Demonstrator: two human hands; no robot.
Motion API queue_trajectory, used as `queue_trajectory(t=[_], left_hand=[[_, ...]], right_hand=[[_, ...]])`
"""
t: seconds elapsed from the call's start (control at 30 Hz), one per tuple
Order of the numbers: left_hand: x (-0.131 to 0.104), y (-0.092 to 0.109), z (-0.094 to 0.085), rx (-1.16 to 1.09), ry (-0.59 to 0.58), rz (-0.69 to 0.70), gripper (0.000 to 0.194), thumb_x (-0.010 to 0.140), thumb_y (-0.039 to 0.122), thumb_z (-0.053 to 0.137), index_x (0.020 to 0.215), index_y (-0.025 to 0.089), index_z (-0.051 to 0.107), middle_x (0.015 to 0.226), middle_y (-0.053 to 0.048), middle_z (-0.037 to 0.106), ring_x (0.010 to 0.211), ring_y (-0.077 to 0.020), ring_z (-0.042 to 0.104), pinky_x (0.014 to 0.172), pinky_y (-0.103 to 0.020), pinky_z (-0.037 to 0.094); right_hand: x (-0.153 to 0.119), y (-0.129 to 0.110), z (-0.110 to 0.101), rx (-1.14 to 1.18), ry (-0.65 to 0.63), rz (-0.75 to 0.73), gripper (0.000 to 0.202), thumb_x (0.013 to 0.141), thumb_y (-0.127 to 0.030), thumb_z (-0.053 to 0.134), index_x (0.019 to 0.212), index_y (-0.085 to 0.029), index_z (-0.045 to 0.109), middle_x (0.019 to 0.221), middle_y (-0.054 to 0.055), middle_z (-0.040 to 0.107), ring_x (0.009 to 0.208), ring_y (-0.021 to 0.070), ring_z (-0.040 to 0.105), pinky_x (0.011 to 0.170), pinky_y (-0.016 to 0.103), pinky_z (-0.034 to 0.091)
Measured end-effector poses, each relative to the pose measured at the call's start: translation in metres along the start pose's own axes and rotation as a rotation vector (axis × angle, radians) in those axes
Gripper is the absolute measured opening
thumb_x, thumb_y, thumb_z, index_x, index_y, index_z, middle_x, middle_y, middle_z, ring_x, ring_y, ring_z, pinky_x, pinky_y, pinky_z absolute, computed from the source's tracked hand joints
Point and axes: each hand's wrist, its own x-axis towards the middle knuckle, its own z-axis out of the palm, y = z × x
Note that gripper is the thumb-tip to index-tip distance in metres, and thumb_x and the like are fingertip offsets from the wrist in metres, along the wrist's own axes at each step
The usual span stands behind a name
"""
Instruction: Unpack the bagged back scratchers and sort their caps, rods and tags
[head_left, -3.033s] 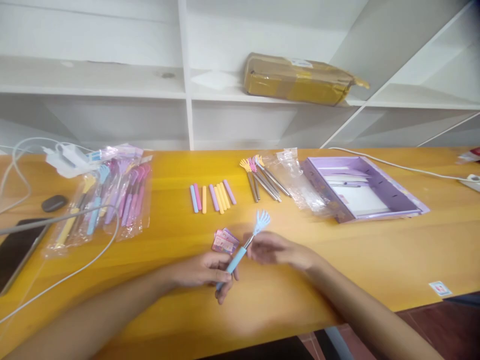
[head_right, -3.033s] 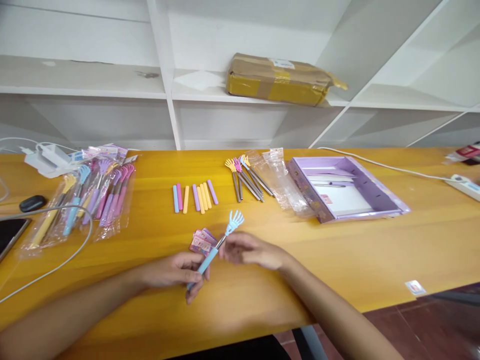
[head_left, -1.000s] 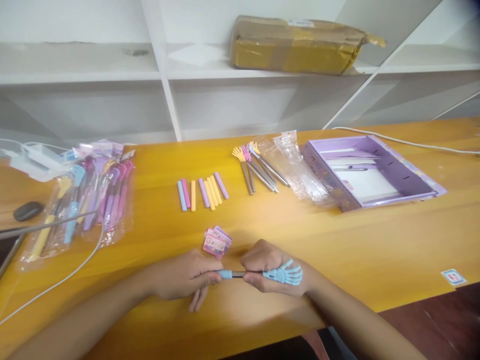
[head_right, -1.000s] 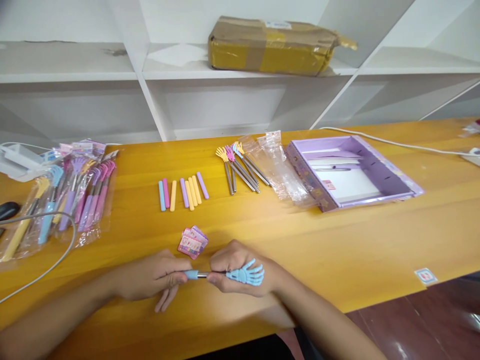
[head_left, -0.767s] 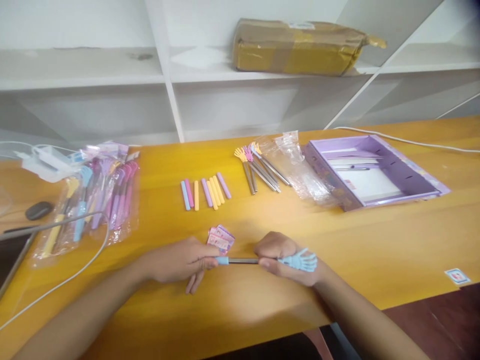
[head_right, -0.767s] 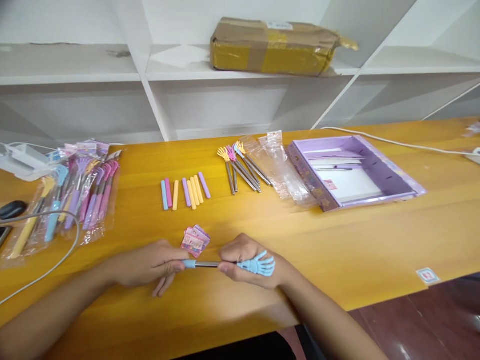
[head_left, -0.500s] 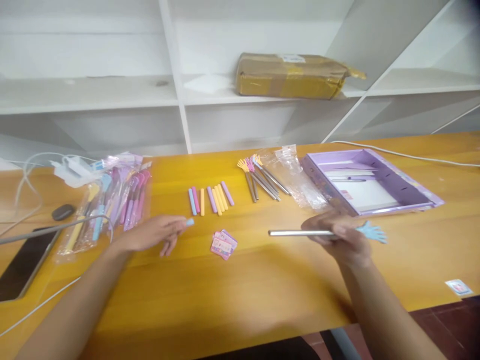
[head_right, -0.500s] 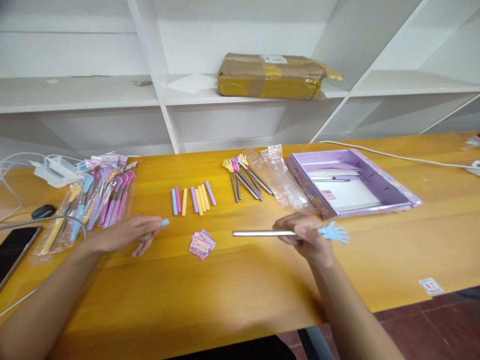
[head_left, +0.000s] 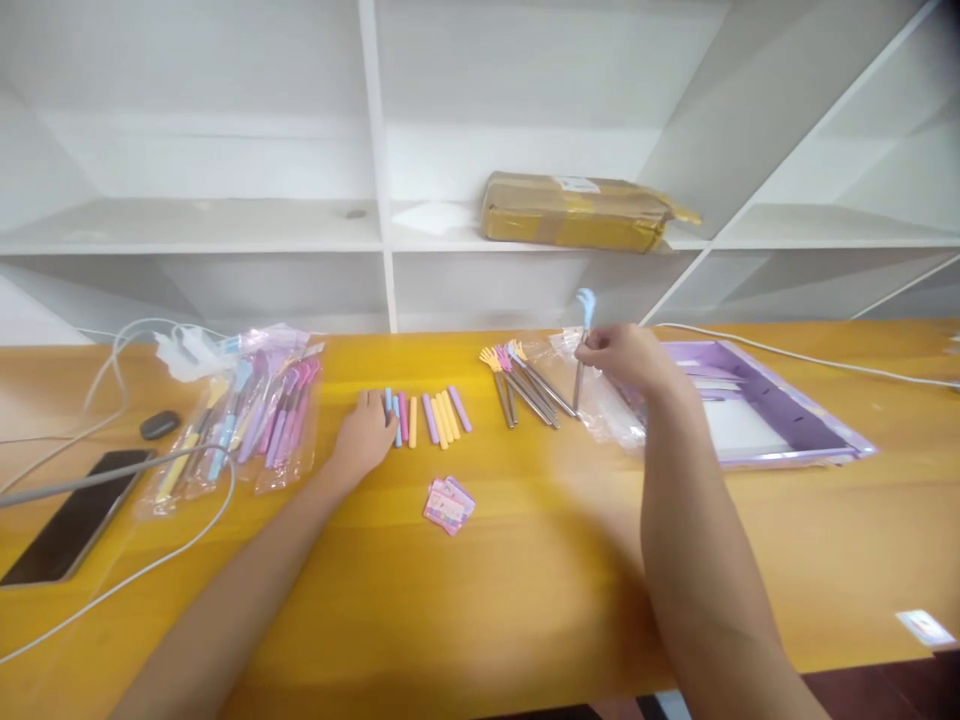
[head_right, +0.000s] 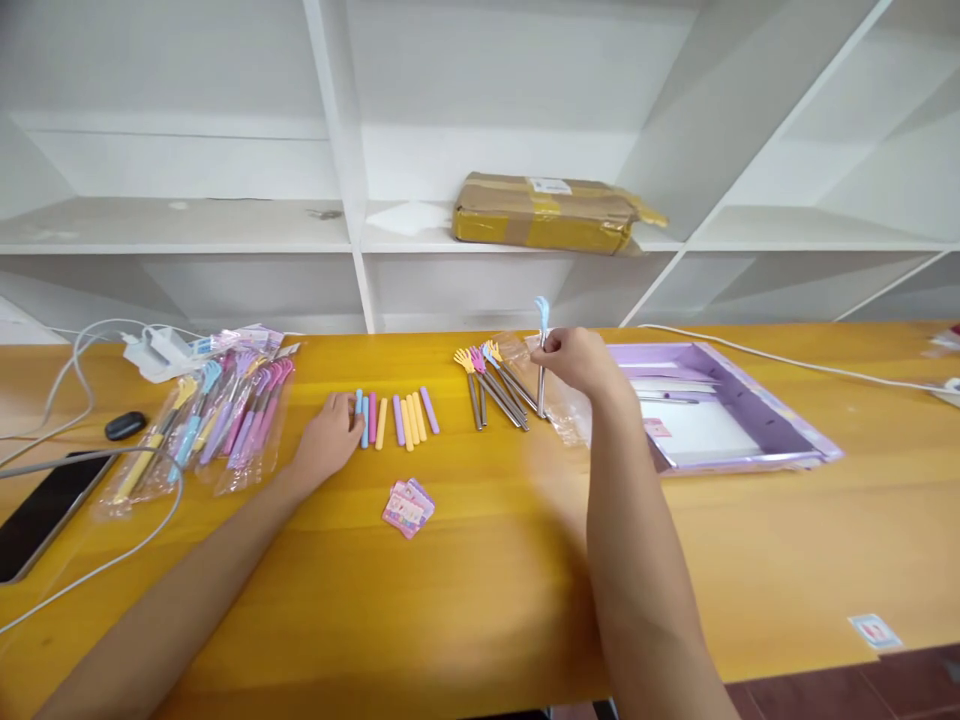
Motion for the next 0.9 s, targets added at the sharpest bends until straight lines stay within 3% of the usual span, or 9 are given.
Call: queue_trajectory(t=[0.2,0.37,0.63,0.9], left_hand=[[-0.013,0.0,0.01,-0.019,0.003,0.114,0.028,0.105,0.026,0.05,0.132,0.021,0.057,0.134,-0.013,0.066,0.117,-0.0295,0.071,0.096,-0.042,0.057],[-0.006,-0.004,0.011,-0.083,-0.03,0.169,0.027,0.102,0.022,0.054,0.128,0.023,0.058,0.127,-0.008,0.068,0.113,-0.0272,0.071,0.096,-0.042,0.057],[-0.004,-0.008,0.014,-0.134,-0.054,0.18,0.026,0.102,0.025,0.051,0.127,0.024,0.057,0.122,-0.008,0.07,0.112,-0.0282,0.07,0.096,-0.042,0.055],[-0.006,-0.007,0.016,-0.127,-0.072,0.203,0.029,0.102,0.025,0.05,0.131,0.024,0.056,0.125,-0.009,0.069,0.116,-0.028,0.07,0.1,-0.043,0.055]], right_hand=[[0.029,-0.001,0.054,-0.282,-0.245,-0.04,0.013,0.077,-0.018,0.073,0.07,-0.02,0.062,0.074,0.002,0.069,0.07,0.0167,0.06,0.063,0.027,0.038],[0.039,0.003,0.081,-0.333,-0.306,-0.062,0.007,0.074,-0.016,0.075,0.076,-0.02,0.069,0.081,0.006,0.074,0.079,0.0206,0.066,0.066,0.027,0.039],[0.043,0.01,0.098,-0.325,-0.306,-0.076,0.016,0.078,-0.018,0.073,0.093,-0.02,0.078,0.096,0.008,0.079,0.085,0.0206,0.068,0.07,0.027,0.042],[0.043,0.014,0.098,-0.294,-0.256,-0.097,0.011,0.077,-0.015,0.073,0.085,-0.02,0.077,0.095,0.007,0.079,0.085,0.0214,0.068,0.068,0.028,0.04]])
